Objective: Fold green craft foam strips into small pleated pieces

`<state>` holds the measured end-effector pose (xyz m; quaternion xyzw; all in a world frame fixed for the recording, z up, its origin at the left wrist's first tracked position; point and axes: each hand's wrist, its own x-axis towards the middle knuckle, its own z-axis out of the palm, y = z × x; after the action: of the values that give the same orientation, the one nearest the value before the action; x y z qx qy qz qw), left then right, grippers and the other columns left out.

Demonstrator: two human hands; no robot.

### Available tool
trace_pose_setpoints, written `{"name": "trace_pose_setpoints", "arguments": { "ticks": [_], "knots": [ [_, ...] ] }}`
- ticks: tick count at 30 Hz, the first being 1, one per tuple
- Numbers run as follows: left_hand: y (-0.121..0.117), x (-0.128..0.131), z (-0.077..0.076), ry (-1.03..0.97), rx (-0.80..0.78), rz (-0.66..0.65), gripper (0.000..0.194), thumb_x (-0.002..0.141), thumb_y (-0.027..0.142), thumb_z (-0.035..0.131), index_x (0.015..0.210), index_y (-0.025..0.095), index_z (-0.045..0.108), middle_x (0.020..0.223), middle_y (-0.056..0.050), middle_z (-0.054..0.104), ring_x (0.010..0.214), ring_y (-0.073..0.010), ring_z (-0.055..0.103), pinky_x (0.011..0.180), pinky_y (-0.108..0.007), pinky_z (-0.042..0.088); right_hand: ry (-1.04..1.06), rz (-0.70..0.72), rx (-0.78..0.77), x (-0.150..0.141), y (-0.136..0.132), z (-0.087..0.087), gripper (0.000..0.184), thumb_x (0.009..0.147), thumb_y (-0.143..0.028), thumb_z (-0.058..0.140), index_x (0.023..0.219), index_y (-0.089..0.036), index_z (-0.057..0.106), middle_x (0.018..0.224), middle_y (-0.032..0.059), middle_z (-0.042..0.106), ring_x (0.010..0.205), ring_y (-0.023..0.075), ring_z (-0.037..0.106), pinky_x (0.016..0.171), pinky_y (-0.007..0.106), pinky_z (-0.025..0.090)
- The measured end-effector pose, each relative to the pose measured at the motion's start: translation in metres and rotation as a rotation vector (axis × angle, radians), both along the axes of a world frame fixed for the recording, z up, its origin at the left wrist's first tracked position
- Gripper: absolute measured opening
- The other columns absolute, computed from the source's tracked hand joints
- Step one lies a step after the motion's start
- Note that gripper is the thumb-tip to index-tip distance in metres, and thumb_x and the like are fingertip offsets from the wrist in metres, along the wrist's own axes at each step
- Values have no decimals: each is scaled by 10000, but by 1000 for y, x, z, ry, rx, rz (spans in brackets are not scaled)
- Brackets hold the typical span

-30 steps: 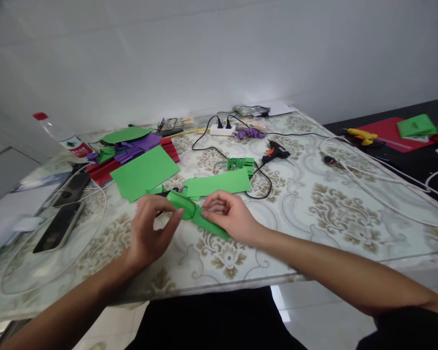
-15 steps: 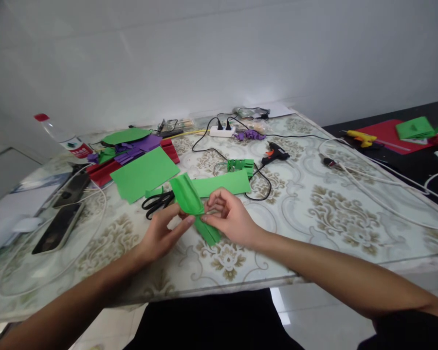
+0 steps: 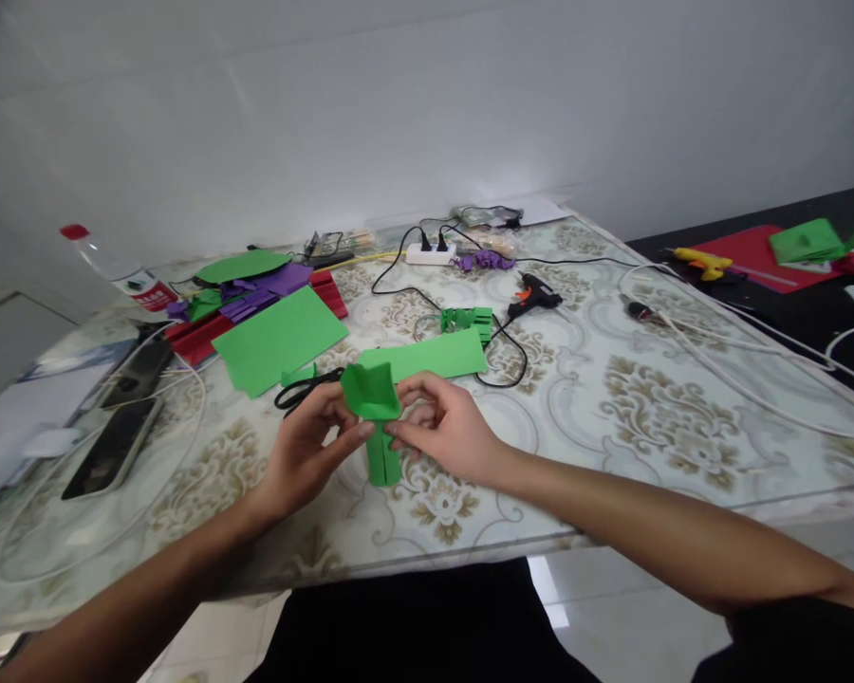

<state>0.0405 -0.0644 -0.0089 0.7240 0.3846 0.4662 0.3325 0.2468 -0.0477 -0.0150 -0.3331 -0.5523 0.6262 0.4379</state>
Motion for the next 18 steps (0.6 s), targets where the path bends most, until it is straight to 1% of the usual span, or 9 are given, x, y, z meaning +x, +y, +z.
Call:
{"name": "trace_pose_setpoints", "arguments": {
  "ticks": [2, 5, 7, 12, 14, 16, 18],
  "knots": [
    [0, 0, 0, -10, 19, -16, 343, 895, 206, 687, 1217, 239, 574, 727, 44, 529, 656, -107, 512, 630, -235, 444, 37, 11, -26, -1, -1, -1, 408, 734, -328, 839, 1013, -246, 553, 931, 16, 682, 660, 183, 727, 521, 279, 592],
    [-1, -1, 0, -4, 20, -30, 310, 904, 199, 677, 1200, 246, 596, 735, 40, 534, 661, -103, 512, 635, -233, 441, 63, 0, 19, -1, -2, -3, 385, 761, -311, 821, 1037, -251, 558, 947, 23, 699, 700, 181, 735, 607, 302, 626],
    [-2, -2, 0, -16, 0, -41, 303, 914, 200, 666, 1205, 245, 595, 736, 38, 538, 666, -105, 519, 643, -237, 443, 54, -25, 83, -1, -2, -3, 357, 770, -310, 813, 1026, -246, 573, 939, 26, 704, 723, 176, 726, 659, 306, 626],
    [-5, -3, 0, 16, -3, -59, 329, 906, 191, 671, 1222, 230, 586, 755, 33, 549, 689, -106, 525, 676, -237, 446, -33, -103, 326, 1, -3, 1, 293, 784, -305, 795, 985, -209, 605, 834, 17, 682, 737, 155, 687, 717, 285, 607],
    [-6, -4, 1, 37, 25, -67, 331, 901, 183, 672, 1217, 224, 581, 757, 33, 554, 692, -105, 530, 684, -235, 448, -39, -103, 377, 2, -4, 5, 296, 778, -288, 798, 995, -198, 618, 879, 34, 692, 798, 165, 696, 759, 294, 611],
    [-7, -4, 4, 77, 50, -77, 339, 897, 180, 671, 1221, 214, 577, 764, 30, 562, 702, -107, 541, 702, -239, 453, -63, -95, 391, 4, -5, 9, 290, 778, -256, 792, 1015, -194, 637, 965, 59, 706, 893, 185, 706, 796, 300, 612],
    [-8, -4, 7, 116, 68, -83, 365, 885, 189, 679, 1234, 199, 571, 784, 20, 577, 725, -115, 557, 725, -246, 462, -85, -72, 392, 6, -4, 12, 269, 787, -224, 770, 1028, -192, 656, 1020, 75, 714, 944, 194, 711, 816, 300, 610]
  ]
}}
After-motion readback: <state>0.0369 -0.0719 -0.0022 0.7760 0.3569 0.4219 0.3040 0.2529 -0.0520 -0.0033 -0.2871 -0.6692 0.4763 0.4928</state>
